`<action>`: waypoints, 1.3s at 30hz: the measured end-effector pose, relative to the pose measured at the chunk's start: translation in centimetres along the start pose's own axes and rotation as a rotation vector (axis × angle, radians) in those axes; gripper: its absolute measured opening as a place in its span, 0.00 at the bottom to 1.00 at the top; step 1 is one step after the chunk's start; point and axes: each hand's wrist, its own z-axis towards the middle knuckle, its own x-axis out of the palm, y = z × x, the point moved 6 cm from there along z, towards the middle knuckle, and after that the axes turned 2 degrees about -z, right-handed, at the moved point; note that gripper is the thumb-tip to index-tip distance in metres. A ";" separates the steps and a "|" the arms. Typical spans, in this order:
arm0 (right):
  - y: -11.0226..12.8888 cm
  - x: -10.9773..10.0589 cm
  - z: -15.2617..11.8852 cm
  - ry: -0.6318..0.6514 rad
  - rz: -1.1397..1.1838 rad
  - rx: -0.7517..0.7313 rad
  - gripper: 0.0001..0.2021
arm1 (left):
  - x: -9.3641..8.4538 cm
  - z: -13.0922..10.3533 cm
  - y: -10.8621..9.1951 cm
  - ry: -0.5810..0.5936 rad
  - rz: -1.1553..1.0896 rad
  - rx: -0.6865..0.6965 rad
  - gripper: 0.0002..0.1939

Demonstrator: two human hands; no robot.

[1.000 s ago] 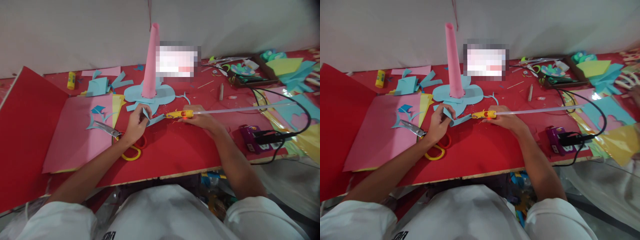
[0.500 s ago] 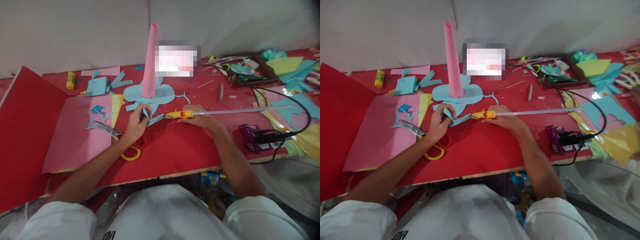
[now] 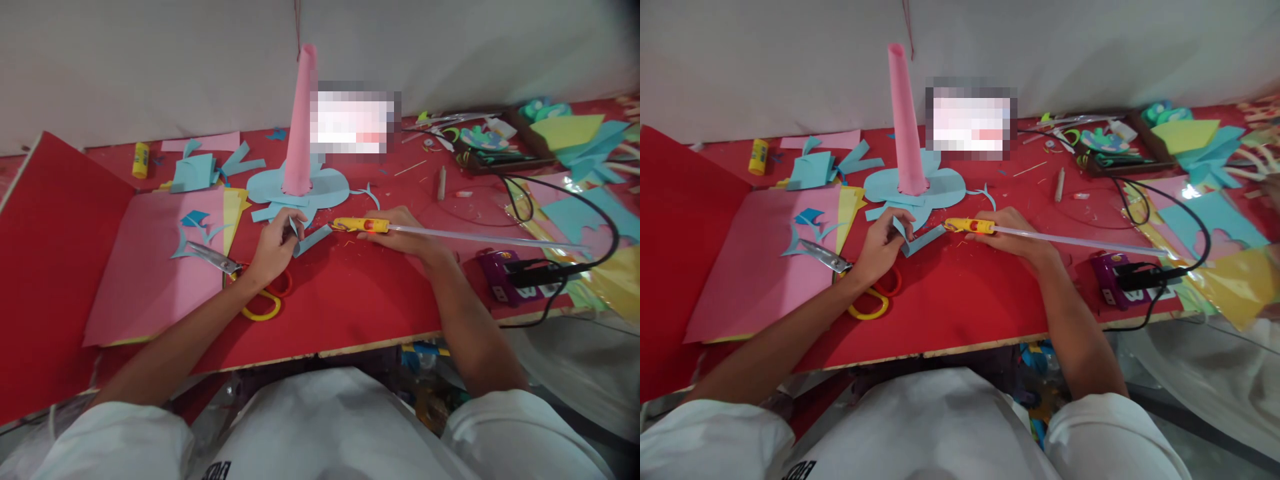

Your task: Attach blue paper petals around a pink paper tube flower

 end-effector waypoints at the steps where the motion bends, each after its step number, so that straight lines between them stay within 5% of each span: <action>1: -0.1 -0.1 0.0 -0.014 -0.018 0.006 0.20 | 0.0 0.0 0.0 0.000 0.009 0.000 0.21; 10: -1.3 -0.8 0.2 -0.120 -0.261 0.066 0.17 | 0.1 0.0 0.2 0.013 0.067 -0.016 0.23; 16: -1.8 -0.3 0.4 -0.149 -0.272 0.008 0.25 | 0.1 -0.1 -0.1 0.020 0.119 0.020 0.28; 24: -2.1 -0.8 0.3 -0.157 -0.241 0.002 0.21 | -0.5 -0.7 -1.7 -0.112 0.394 0.126 0.18; 31: -2.5 -1.2 0.4 -0.226 -0.313 0.083 0.20 | 1.5 -2.1 -2.1 0.159 1.139 -0.010 0.15; 39: -1.7 -2.1 0.3 -0.370 -0.321 0.078 0.22 | 1.2 -1.8 -1.3 0.209 1.186 -0.058 0.14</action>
